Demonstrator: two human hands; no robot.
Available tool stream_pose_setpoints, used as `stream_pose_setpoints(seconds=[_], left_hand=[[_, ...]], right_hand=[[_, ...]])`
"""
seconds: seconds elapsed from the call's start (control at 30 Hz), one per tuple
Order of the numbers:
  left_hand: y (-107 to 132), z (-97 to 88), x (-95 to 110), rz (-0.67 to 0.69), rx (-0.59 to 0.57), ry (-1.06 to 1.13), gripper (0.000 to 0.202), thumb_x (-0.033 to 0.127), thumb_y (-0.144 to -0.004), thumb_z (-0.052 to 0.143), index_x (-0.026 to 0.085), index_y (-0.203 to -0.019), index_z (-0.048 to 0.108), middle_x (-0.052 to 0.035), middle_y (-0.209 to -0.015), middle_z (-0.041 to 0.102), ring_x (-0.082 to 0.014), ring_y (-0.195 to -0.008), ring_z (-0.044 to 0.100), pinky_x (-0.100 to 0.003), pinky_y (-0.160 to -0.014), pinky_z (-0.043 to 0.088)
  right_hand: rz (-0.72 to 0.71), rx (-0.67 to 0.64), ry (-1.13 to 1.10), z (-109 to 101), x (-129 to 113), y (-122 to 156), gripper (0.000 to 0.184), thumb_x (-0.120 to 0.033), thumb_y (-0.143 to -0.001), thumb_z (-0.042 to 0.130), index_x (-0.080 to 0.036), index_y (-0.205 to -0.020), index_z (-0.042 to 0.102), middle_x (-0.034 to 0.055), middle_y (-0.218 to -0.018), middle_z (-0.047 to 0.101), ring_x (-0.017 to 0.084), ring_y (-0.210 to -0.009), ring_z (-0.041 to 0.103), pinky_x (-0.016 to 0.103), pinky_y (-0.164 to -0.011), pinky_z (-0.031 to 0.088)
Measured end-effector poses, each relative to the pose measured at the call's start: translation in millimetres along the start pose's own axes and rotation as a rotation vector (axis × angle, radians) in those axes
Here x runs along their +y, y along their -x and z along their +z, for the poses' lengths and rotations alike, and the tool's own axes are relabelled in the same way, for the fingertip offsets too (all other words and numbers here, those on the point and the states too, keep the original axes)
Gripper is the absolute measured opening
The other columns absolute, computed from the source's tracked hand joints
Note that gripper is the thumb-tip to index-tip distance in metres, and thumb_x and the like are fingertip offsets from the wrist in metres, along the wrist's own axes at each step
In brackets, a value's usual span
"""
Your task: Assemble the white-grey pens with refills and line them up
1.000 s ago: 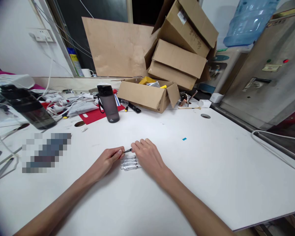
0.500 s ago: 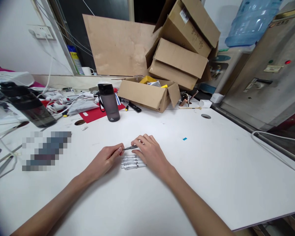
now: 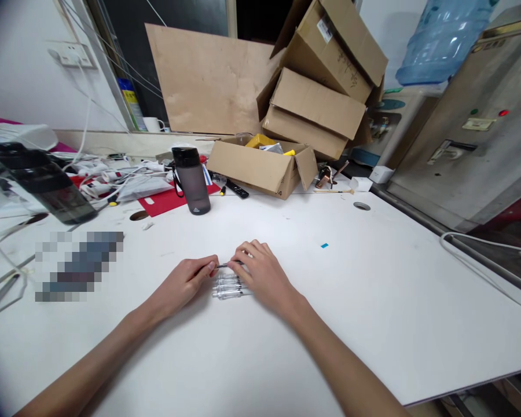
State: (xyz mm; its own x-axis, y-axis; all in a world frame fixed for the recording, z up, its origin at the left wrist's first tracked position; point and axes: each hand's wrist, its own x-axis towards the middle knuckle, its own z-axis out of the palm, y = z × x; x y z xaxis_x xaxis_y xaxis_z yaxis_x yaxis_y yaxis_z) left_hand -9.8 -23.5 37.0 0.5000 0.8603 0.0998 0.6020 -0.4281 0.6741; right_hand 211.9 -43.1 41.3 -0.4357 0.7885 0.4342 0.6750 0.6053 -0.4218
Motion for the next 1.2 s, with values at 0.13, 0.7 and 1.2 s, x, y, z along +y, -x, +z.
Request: stream_pose_setpoints(seconds=[0.13,0.7,1.2], left_hand=[[0.3,-0.4,-0.6,-0.007,-0.002,-0.005,0.035,0.034,-0.104,0.033,0.022,-0.073,0.042,0.0044,-0.064,0.042,-0.0162,-0.062,0.039,-0.03,-0.063,0.028],[1.1,-2.9,3.6,-0.014,-0.01,-0.027,0.036,0.04,-0.106,0.029,0.023,-0.076,0.039,0.0042,-0.067,0.043,-0.0173,-0.066,0.041,-0.029,-0.064,0.027],[0.8,-3.5,6.4,-0.04,-0.03,-0.091,0.04,0.05,-0.106,0.023,0.024,-0.08,0.038,0.003,-0.072,0.05,-0.0204,-0.071,0.048,-0.031,-0.07,0.033]], right_hand=[[-0.01,-0.019,-0.027,-1.2,-0.7,0.8,0.017,-0.029,-0.107,0.047,-0.024,-0.102,0.062,0.0028,-0.107,0.068,0.02,-0.1,0.057,0.037,-0.091,0.042],[-0.036,-0.008,-0.02,-2.5,-1.5,1.3,0.015,-0.027,-0.108,0.044,-0.024,-0.109,0.059,0.0038,-0.11,0.067,0.021,-0.101,0.058,0.036,-0.089,0.043],[-0.008,-0.001,-0.045,-8.2,2.2,1.8,0.007,-0.025,-0.104,0.054,-0.024,-0.109,0.059,0.0042,-0.112,0.066,0.021,-0.102,0.057,0.036,-0.089,0.045]])
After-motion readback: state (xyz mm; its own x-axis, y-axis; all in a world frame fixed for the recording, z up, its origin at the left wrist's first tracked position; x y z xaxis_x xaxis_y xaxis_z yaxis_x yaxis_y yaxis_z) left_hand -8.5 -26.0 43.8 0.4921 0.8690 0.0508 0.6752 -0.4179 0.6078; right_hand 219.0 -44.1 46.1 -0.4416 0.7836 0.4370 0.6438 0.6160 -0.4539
